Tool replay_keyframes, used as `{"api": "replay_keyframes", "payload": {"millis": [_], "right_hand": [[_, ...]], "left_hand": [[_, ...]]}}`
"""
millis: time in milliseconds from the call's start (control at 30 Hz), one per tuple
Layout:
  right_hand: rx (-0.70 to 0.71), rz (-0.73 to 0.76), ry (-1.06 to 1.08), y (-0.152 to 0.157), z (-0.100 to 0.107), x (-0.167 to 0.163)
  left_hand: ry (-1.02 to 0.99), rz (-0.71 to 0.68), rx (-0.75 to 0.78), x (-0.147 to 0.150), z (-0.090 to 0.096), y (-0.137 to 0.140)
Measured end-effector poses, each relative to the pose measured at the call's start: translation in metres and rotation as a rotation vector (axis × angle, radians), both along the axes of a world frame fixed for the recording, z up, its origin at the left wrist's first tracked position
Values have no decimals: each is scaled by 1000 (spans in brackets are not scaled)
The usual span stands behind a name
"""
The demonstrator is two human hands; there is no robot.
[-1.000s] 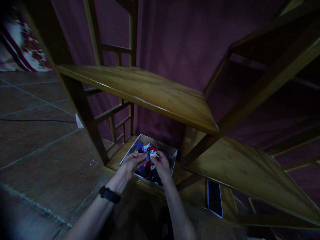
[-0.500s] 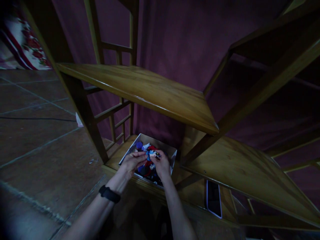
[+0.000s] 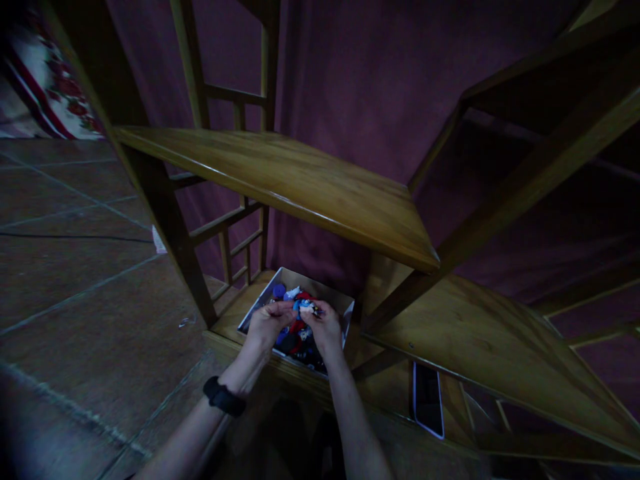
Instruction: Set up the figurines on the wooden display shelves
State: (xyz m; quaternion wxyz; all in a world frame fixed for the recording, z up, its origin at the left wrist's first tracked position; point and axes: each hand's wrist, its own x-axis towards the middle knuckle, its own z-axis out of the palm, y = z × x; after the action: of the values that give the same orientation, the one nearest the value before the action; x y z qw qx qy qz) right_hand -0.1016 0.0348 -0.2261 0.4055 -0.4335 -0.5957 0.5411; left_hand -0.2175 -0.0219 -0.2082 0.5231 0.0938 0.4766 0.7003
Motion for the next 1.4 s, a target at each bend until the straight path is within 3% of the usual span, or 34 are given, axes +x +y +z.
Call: {"api": "replay_keyframes", "payload": {"millis": [267, 467, 767, 1067, 1400], "right_hand": [[133, 90, -80, -2, 10, 3], [301, 90, -317, -2, 4, 2], [131, 155, -135, 4, -5, 7], [215, 202, -236, 1, 7, 12], [321, 271, -309, -4, 21, 15]], "left_hand": [[22, -145, 5, -14, -6, -5], [56, -158, -71, -18, -8, -2], [100, -134, -92, -16, -4, 0], [-1, -220, -143, -25, -7, -4], [-22, -225, -184, -28, -13, -8]]}}
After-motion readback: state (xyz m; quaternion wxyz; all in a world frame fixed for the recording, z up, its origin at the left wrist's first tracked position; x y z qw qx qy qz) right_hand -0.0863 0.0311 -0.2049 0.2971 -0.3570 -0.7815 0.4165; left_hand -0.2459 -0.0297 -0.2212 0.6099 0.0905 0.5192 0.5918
